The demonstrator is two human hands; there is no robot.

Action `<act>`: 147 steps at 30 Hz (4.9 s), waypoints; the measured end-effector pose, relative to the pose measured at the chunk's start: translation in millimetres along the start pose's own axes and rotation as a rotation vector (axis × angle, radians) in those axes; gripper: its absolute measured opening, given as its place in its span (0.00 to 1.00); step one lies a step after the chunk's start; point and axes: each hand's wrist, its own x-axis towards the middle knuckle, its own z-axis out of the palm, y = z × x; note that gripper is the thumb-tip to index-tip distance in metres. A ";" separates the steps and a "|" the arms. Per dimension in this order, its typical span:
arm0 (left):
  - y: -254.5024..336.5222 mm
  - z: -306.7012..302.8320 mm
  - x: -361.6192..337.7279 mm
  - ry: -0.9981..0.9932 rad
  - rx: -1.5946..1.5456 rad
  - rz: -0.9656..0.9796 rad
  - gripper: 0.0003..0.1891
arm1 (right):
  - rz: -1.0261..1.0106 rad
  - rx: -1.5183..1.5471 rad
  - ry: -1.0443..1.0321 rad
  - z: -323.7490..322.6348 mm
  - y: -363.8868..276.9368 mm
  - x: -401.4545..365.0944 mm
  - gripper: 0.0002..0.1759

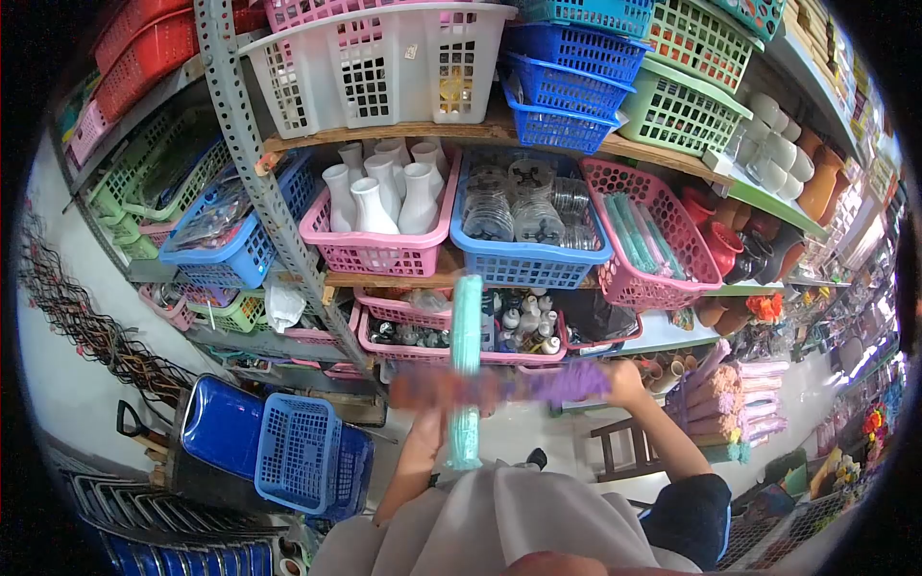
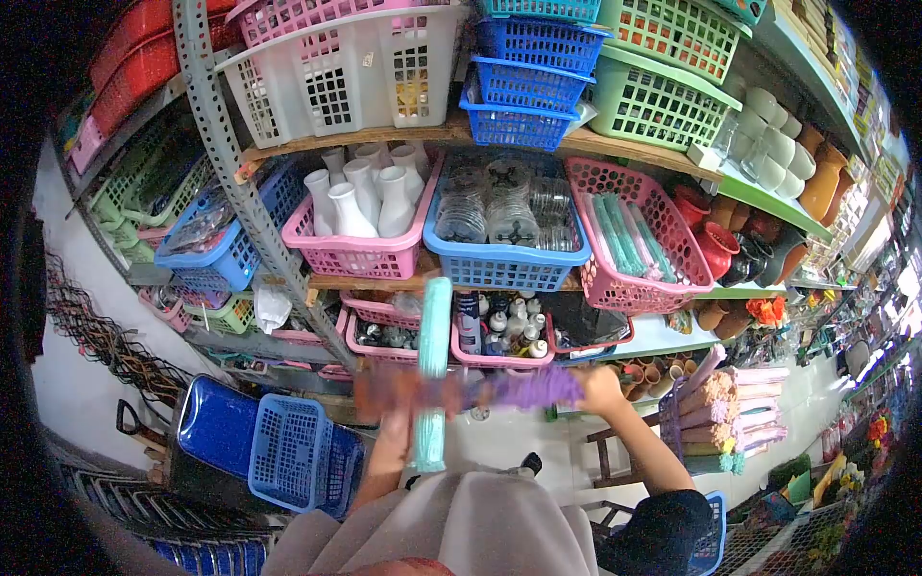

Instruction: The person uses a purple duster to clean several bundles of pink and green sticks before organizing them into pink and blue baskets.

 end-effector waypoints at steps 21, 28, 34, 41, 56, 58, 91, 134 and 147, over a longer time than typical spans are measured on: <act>-5.1 -31.0 20.1 -0.089 -0.020 0.179 0.24 | 0.072 -0.101 0.188 10.4 1.4 22.9 0.30; 1.4 -27.8 14.8 0.031 0.146 0.205 0.27 | -0.146 -0.027 0.102 24.5 -3.7 7.6 0.29; -1.8 -61.2 14.1 -0.027 0.167 0.154 0.32 | 0.094 -0.049 0.212 23.7 -13.3 3.3 0.28; -14.0 16.3 5.9 0.140 -0.288 0.070 0.35 | -0.042 0.031 0.148 45.6 -20.4 -26.4 0.30; -14.4 10.2 43.5 0.046 0.401 0.200 0.34 | 0.771 0.386 0.501 -15.9 -10.9 -16.0 0.23; -9.9 -2.9 57.0 -0.112 0.321 0.174 0.34 | 0.780 0.494 0.616 -35.7 -12.8 1.2 0.23; 16.9 188.2 199.6 -0.182 0.818 0.363 0.37 | -0.173 0.445 0.096 -165.7 86.2 167.0 0.31; -28.0 161.0 641.5 -0.662 2.711 0.210 0.41 | 0.280 -0.494 0.052 -30.1 432.9 185.9 0.23; -22.1 178.8 623.9 -0.546 2.861 -0.034 0.43 | 0.375 -0.480 -0.374 -117.4 365.1 187.5 0.28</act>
